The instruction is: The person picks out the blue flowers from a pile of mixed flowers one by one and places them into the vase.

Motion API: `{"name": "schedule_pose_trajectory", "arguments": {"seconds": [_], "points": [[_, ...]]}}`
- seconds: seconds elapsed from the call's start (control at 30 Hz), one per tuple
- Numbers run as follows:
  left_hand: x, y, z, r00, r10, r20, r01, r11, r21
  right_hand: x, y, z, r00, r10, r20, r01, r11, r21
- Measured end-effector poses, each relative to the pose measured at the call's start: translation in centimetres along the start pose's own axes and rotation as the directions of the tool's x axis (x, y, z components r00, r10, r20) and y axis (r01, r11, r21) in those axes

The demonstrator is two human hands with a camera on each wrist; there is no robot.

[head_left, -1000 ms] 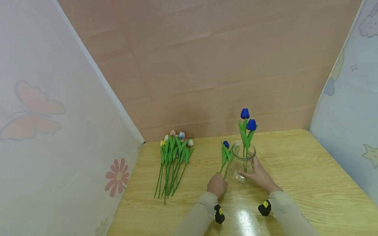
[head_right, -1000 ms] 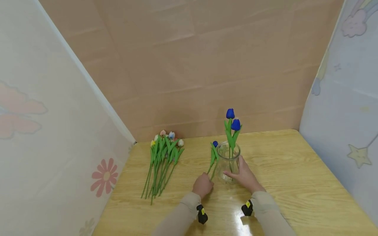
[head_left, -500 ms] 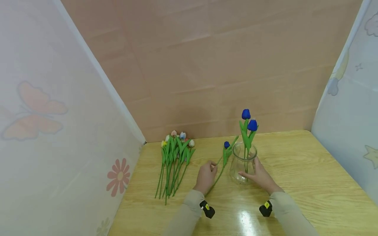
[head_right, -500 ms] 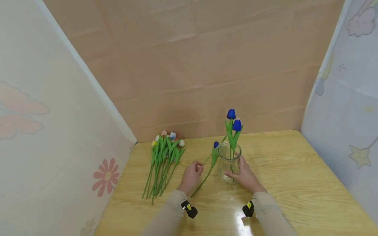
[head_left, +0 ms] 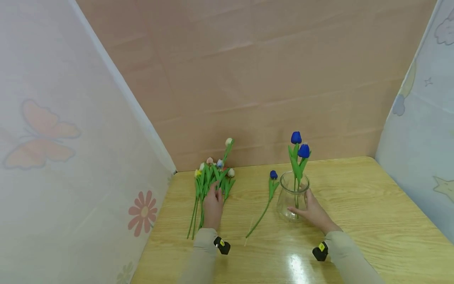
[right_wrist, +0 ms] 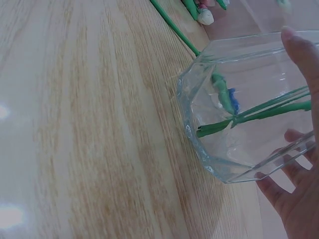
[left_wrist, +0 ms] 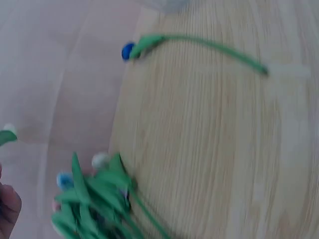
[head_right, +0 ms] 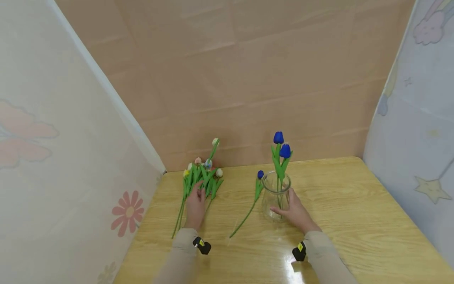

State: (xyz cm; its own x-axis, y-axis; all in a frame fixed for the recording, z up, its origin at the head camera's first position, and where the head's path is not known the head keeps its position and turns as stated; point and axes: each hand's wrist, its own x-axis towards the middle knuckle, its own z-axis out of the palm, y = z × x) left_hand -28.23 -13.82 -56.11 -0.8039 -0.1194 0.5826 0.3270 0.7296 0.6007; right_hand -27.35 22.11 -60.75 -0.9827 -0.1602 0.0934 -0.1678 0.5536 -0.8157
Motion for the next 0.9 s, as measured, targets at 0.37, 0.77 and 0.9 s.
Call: {"name": "schedule_pose_trajectory", "arguments": {"seconds": [0.37, 0.77, 0.9], "points": [[-0.7, -4.5, -1.7, 0.992, -0.057, 0.110, 0.000, 0.887, 0.461, -0.1, 0.0, 0.0, 1.000, 0.002, 0.008, -0.002, 1.000, 0.012], [-1.0, -4.4, -1.1, 0.943, -0.207, 0.262, -0.025, 0.739, 0.673, 0.1, 0.0, 0.1, 1.000, -0.017, -0.006, 0.017, 1.000, 0.005], [-0.6, -2.5, -0.6, 0.966, -0.093, 0.241, -0.091, 0.749, 0.656, 0.1, 0.0, 0.0, 1.000, -0.020, -0.008, 0.020, 1.000, -0.001]]}}
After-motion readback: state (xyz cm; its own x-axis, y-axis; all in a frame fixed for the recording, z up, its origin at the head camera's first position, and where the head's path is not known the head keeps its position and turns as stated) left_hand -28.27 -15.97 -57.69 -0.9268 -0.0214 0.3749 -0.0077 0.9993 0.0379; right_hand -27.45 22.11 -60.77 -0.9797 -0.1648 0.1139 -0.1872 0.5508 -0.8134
